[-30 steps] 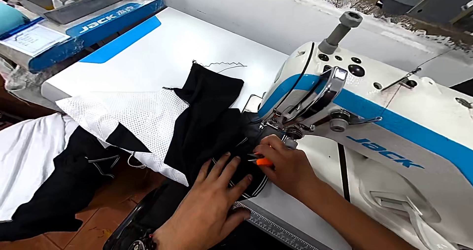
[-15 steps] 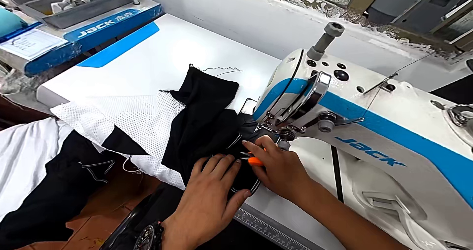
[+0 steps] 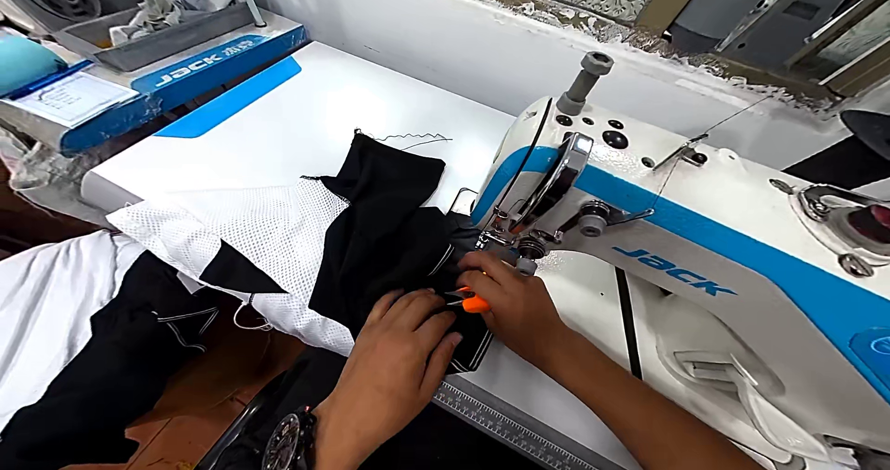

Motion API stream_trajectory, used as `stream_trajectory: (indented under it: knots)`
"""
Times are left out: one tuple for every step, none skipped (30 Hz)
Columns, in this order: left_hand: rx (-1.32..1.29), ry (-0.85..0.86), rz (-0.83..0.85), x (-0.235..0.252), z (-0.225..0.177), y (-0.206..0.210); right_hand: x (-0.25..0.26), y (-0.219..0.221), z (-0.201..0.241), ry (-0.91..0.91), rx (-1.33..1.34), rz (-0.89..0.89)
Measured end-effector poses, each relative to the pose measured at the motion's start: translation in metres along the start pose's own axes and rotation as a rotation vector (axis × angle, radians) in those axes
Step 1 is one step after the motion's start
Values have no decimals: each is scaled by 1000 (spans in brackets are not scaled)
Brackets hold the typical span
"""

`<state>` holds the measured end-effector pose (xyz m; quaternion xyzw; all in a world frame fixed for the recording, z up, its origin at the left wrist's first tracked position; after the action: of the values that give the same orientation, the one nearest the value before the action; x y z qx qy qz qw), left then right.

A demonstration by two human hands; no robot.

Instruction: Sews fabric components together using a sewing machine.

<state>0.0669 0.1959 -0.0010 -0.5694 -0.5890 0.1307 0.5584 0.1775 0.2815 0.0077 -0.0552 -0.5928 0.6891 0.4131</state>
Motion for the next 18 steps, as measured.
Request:
stream_trajectory:
  knots:
    - [36,1,16,0,0,3,-1,-1,-1,1,26,-13]
    - [67,-2,34,0,1,7,-1,-2,-4,17,47,-27]
    - [92,-4,42,0,2,9,-2,-2,-6,33,56,-32]
    - [109,-7,43,0,3,10,-2,-2,-7,48,57,-34]
    - [116,-12,37,-1,5,11,-3,-2,-8,59,54,-37]
    - [111,-22,28,-2,8,10,-4,-3,-8,68,49,-48]
    - [99,-37,15,-2,10,10,-5,-5,-9,74,38,-65]
    - [82,-54,4,-2,13,9,-8,-7,-9,78,15,-76]
    - [65,-76,3,-3,15,9,-12,-8,-10,85,-17,-72]
    - [53,-95,3,-3,17,8,-15,-7,-11,93,-59,-55]
    - [51,-102,3,-1,18,8,-19,-6,-13,100,-103,-24]
    - [61,-89,11,0,17,8,-22,-3,-14,106,-141,11]
    - [84,-51,26,3,14,8,-23,0,-16,112,-172,32]
    - [110,12,50,6,9,9,-23,1,-17,123,-188,48]
    - [128,76,79,9,5,10,-22,2,-18,143,-190,55]
    - [130,119,102,11,3,11,-21,2,-19,167,-189,50]
    - [111,137,114,12,4,12,-21,1,-22,195,-191,40]
    - [75,132,114,12,7,12,-21,0,-24,215,-196,27]
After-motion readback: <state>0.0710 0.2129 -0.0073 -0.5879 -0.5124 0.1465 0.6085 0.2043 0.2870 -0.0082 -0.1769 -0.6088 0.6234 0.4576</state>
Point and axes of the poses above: each hand's wrist, its own x-axis towards the middle knuckle, its own y-axis out of the palm, z = x × y, the point moved 9 cm from there along x, towards the middle knuckle, and after that the axes turned 9 degrees about y, right-handed, at the moved point
